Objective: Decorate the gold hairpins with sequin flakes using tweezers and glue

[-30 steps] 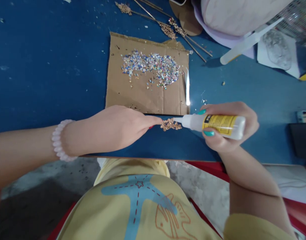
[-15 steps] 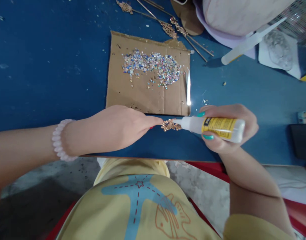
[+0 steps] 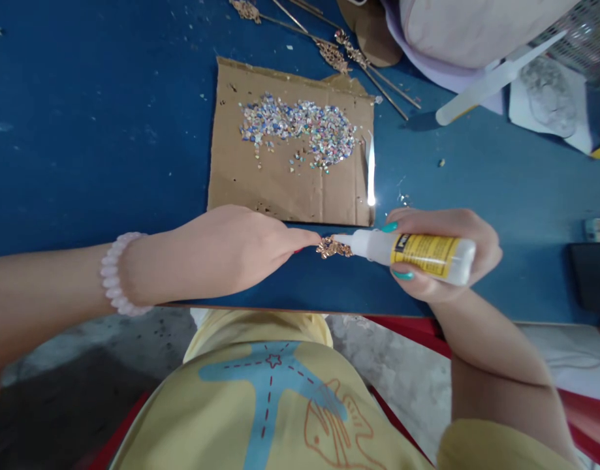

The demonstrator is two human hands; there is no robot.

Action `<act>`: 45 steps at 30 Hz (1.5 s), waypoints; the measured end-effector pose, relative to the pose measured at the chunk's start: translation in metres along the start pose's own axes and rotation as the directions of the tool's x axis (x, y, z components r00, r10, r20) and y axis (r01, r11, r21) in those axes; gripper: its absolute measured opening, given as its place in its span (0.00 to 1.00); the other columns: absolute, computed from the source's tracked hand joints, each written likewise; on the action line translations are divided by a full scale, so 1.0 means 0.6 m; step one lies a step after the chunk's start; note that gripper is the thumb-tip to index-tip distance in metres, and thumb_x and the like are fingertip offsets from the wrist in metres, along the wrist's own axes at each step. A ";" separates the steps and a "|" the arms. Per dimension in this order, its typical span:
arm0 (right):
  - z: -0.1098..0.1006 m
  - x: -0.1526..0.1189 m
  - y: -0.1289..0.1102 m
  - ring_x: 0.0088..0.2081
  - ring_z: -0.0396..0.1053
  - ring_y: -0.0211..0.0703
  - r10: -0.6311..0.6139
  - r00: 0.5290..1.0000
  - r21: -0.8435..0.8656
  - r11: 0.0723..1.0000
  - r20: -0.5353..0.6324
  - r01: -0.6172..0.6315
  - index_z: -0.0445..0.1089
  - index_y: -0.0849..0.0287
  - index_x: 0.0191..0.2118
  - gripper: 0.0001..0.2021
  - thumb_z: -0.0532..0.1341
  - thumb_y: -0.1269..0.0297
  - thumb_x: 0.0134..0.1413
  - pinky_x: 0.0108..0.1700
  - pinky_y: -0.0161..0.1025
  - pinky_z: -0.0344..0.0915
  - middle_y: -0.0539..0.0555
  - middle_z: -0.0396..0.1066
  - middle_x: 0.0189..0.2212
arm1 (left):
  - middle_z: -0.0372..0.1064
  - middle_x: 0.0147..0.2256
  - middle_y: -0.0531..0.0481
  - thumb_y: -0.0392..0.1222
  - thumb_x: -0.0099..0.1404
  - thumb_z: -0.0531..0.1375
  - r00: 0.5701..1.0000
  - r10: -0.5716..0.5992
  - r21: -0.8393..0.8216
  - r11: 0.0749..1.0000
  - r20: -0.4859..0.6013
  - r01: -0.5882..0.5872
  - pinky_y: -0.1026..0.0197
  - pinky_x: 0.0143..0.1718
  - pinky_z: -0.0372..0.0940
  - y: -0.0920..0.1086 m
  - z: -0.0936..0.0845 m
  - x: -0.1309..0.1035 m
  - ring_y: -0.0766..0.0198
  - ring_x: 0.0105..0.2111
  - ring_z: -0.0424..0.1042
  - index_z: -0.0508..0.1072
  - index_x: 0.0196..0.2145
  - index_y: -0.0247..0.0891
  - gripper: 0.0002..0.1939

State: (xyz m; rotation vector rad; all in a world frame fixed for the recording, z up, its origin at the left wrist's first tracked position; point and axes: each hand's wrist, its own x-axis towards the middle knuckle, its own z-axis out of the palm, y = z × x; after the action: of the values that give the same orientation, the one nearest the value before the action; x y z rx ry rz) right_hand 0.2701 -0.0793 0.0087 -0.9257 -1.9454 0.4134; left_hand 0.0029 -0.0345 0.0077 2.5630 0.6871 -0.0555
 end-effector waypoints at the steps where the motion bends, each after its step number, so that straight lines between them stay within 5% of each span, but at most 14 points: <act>1: 0.001 0.000 -0.001 0.27 0.74 0.43 -0.001 1.000 0.001 1.000 0.002 0.001 0.75 0.50 0.45 0.19 0.70 0.57 0.45 0.28 0.41 0.73 0.50 0.76 0.31 | 0.75 0.45 0.56 0.46 0.73 0.42 1.000 0.001 -0.001 1.000 0.001 -0.001 0.62 0.32 0.60 0.000 0.000 0.000 0.61 0.38 0.75 0.57 0.61 0.56 0.21; 45: -0.004 0.000 -0.005 0.24 0.73 0.44 0.037 0.999 -0.034 0.999 0.002 -0.037 0.75 0.48 0.43 0.17 0.70 0.56 0.43 0.23 0.41 0.72 0.50 0.76 0.29 | 0.74 0.47 0.55 0.45 0.73 0.43 1.000 -0.011 -0.022 1.000 0.012 0.012 0.62 0.34 0.62 0.000 -0.002 0.000 0.60 0.39 0.76 0.57 0.61 0.55 0.21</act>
State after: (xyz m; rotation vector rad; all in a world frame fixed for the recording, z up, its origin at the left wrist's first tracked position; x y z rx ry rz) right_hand 0.2707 -0.0811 0.0117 -0.9846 -1.9457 0.4037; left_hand 0.0027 -0.0339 0.0090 2.5357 0.6945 -0.0664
